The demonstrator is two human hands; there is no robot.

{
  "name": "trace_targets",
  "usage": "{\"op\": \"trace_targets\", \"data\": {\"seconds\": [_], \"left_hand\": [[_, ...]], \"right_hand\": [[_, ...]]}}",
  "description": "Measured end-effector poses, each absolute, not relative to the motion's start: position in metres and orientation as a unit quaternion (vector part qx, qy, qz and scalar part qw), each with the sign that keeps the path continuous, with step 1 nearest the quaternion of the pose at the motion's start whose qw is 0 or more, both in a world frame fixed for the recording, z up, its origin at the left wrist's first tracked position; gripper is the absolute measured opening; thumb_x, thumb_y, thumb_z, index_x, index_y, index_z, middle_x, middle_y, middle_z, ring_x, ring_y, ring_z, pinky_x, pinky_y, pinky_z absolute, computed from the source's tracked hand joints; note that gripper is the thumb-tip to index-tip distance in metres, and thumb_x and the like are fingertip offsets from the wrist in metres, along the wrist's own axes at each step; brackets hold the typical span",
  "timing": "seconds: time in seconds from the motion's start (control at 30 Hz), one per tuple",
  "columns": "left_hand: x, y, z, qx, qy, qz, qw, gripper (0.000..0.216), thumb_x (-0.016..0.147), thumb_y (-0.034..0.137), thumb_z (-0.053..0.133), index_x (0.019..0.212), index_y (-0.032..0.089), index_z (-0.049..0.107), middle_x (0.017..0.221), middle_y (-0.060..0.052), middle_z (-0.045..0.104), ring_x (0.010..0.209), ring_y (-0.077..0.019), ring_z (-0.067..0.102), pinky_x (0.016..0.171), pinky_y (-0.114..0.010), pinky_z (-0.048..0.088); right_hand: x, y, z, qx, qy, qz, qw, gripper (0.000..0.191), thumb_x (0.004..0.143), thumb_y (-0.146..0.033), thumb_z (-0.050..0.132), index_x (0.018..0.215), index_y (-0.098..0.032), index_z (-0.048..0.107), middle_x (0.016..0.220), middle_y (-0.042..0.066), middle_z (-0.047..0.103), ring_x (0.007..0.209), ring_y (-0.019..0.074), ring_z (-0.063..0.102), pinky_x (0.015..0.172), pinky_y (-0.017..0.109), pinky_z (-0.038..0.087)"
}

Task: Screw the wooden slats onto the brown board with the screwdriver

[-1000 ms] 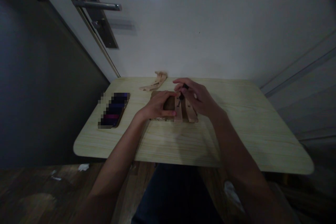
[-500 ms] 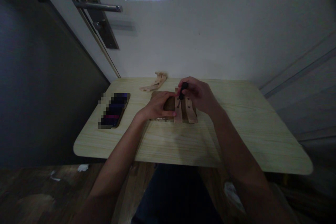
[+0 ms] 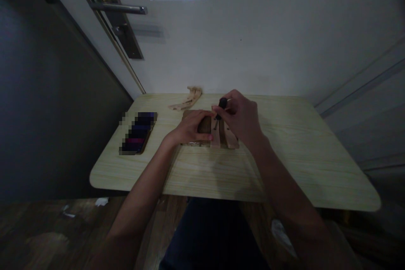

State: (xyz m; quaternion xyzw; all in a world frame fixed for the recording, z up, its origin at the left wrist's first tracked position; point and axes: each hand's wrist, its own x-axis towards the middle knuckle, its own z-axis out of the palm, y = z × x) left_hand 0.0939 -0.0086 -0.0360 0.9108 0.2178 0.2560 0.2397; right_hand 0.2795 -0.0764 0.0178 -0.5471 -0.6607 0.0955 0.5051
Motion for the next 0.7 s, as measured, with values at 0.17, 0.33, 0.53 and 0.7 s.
{"op": "trace_targets", "data": {"seconds": [0.17, 0.33, 0.53, 0.7], "left_hand": [[0.093, -0.009, -0.035, 0.911, 0.221, 0.250, 0.244, 0.077, 0.070, 0.075, 0.062, 0.126, 0.023, 0.052, 0.126, -0.013, 0.059, 0.115, -0.0312, 0.055, 0.098, -0.049, 0.043], [0.093, -0.011, -0.032, 0.908, 0.224, 0.246, 0.256, 0.076, 0.071, 0.073, 0.063, 0.126, 0.022, 0.052, 0.125, -0.014, 0.059, 0.114, -0.0311, 0.055, 0.098, -0.048, 0.043], [0.093, -0.009, -0.036, 0.910, 0.228, 0.248, 0.242, 0.084, 0.069, 0.076, 0.062, 0.131, 0.021, 0.049, 0.131, -0.015, 0.056, 0.121, -0.0339, 0.051, 0.102, -0.051, 0.039], [0.093, -0.007, -0.038, 0.912, 0.224, 0.246, 0.240, 0.083, 0.069, 0.079, 0.059, 0.127, 0.020, 0.052, 0.127, -0.015, 0.058, 0.115, -0.0325, 0.054, 0.099, -0.049, 0.042]], "right_hand": [[0.286, -0.076, 0.014, -0.489, -0.723, 0.165, 0.459, 0.027, 0.092, -0.043, 0.053, 0.109, -0.023, 0.054, 0.088, 0.003, 0.070, 0.072, 0.0148, 0.067, 0.062, 0.025, 0.050], [0.288, -0.076, 0.014, -0.409, -0.767, 0.181, 0.460, 0.032, 0.098, -0.041, 0.039, 0.122, -0.022, 0.051, 0.113, 0.009, 0.067, 0.097, 0.0173, 0.065, 0.081, 0.032, 0.052], [0.292, -0.070, 0.013, -0.359, -0.779, 0.208, 0.471, 0.030, 0.097, -0.044, 0.042, 0.113, -0.023, 0.055, 0.103, 0.006, 0.068, 0.093, 0.0169, 0.066, 0.085, 0.033, 0.052], [0.296, -0.064, 0.010, -0.353, -0.750, 0.251, 0.499, 0.028, 0.093, -0.046, 0.051, 0.103, -0.021, 0.058, 0.082, 0.001, 0.067, 0.073, 0.0123, 0.064, 0.071, 0.026, 0.051]]}}
